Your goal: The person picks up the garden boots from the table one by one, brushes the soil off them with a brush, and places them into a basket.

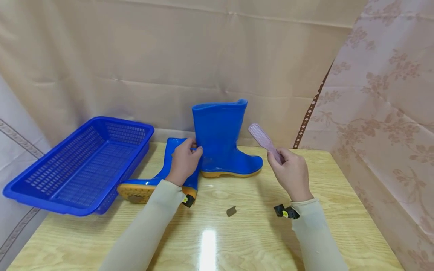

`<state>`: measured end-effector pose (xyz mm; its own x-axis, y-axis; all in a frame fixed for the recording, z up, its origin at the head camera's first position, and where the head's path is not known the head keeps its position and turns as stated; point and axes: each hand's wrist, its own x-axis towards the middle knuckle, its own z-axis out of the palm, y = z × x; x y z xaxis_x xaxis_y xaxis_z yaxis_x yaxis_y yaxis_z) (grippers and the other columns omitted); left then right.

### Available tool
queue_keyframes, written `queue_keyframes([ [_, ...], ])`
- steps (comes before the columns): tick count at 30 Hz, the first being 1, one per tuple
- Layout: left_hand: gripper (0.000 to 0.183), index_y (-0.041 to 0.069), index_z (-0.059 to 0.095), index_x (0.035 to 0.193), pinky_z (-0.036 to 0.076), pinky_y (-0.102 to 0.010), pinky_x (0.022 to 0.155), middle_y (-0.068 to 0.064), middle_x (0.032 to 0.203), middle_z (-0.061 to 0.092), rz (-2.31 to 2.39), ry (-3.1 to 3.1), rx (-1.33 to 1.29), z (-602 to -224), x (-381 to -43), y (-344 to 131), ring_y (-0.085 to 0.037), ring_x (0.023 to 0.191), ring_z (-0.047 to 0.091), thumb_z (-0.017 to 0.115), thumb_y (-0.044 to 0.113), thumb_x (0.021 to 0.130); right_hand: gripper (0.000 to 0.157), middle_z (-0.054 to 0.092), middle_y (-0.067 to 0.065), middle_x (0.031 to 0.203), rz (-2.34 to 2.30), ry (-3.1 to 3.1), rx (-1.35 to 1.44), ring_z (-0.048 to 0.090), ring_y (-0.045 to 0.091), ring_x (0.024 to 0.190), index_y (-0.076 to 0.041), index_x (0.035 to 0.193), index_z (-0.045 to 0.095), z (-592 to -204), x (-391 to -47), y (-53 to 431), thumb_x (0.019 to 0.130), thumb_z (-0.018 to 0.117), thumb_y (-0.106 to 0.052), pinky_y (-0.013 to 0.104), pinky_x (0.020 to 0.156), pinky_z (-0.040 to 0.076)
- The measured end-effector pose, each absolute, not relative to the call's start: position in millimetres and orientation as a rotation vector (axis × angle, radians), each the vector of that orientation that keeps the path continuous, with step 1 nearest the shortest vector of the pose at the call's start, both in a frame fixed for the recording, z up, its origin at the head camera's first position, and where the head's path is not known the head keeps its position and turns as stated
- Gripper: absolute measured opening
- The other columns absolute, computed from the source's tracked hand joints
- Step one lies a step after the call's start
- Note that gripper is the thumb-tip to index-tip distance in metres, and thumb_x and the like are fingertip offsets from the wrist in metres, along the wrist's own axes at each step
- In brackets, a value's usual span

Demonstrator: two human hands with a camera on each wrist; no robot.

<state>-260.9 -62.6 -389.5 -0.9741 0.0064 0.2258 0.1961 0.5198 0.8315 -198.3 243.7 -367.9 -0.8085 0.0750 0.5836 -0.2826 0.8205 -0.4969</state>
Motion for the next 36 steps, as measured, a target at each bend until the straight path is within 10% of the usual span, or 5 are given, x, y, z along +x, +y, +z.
queue_keyframes([
  [5, 0.028, 0.01, 0.065, 0.129, 0.019, -0.073, 0.113, -0.008, 0.115, 0.071, -1.485, -2.522, -0.18, -381, -265, -55, -0.026, 0.1, 0.066, 0.061, 0.021, 0.103, 0.022, 0.056, 0.002, 0.059, 0.775, -2.377, 0.141, 0.042, 0.011, 0.045, -0.003, 0.09, 0.076, -368, -198, 245, 0.099, 0.071, -0.022, 0.025, 0.041, 0.03],
  [11, 0.028, 0.006, 0.063, 0.129, 0.056, -0.049, 0.09, -0.009, 0.114, 0.068, -1.606, -2.478, -0.163, -377, -269, -54, -0.025, 0.09, 0.072, 0.06, 0.017, 0.104, 0.023, 0.06, 0.004, 0.061, 0.787, -2.366, 0.128, 0.045, 0.012, 0.047, -0.001, 0.092, 0.076, -368, -198, 246, 0.098, 0.071, -0.022, 0.024, 0.041, 0.032],
  [36, 0.025, 0.004, 0.06, 0.131, 0.061, -0.04, 0.085, -0.014, 0.114, 0.066, -1.87, -2.267, -0.234, -374, -293, -59, -0.027, 0.091, 0.07, 0.054, 0.009, 0.107, 0.023, 0.061, 0.006, 0.062, 0.812, -2.308, 0.05, 0.046, 0.014, 0.049, -0.001, 0.09, 0.076, -365, -201, 248, 0.099, 0.071, -0.022, 0.02, 0.044, 0.031],
])
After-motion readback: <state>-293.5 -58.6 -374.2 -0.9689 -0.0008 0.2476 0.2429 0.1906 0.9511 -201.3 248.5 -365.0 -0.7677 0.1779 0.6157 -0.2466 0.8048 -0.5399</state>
